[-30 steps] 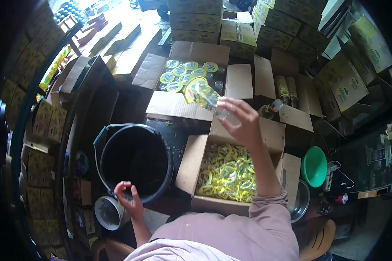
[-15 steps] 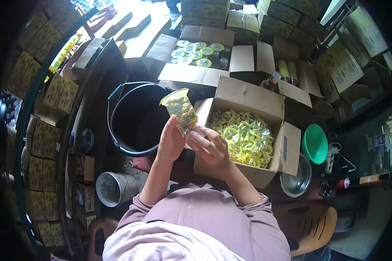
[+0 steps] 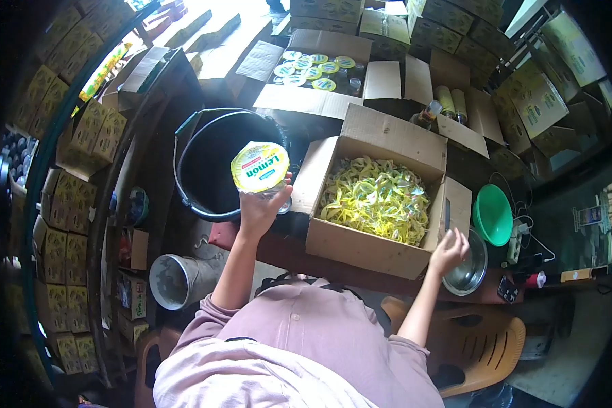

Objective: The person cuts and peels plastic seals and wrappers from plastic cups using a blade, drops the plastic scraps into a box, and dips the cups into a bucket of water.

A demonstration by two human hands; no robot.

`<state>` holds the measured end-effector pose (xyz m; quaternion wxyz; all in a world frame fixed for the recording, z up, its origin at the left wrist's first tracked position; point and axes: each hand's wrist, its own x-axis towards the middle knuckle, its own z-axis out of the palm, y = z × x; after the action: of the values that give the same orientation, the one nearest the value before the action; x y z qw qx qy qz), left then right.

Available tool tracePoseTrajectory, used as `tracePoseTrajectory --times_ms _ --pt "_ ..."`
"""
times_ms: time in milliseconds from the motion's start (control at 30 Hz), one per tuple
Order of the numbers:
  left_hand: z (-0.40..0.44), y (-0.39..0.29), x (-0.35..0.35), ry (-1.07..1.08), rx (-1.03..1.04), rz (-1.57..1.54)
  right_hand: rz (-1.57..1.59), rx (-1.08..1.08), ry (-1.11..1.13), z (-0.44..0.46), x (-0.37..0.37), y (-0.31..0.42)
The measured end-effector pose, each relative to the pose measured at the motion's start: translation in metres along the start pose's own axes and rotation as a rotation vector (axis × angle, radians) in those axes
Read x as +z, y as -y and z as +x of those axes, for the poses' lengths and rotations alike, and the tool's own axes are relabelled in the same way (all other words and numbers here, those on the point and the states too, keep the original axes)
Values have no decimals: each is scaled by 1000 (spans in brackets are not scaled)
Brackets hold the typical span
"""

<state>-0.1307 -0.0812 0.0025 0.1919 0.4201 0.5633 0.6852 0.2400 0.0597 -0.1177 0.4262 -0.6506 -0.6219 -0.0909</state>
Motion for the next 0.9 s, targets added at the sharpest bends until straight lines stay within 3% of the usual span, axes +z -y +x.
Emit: tracePoseTrajectory --times_ms 67,233,333,433,533,600,900 --pt "-1 -2 -2 11 16 55 -99 136 209 -2 4 -35" --pt "0 -15 -3 10 190 216 10 179 352 -4 9 -50" --pt "0 -16 -3 13 101 142 -27 125 349 -2 7 -53" --pt "5 -3 -5 -17 5 -50 -79 137 409 0 8 -59" --pt "12 3 -9 60 -208 -630 -156 99 399 1 8 -58" --pt "15 5 -11 29 -309 -765 -227 61 379 0 5 -52" --pt "23 13 -18 21 -348 -892 -314 218 527 13 -6 -22"
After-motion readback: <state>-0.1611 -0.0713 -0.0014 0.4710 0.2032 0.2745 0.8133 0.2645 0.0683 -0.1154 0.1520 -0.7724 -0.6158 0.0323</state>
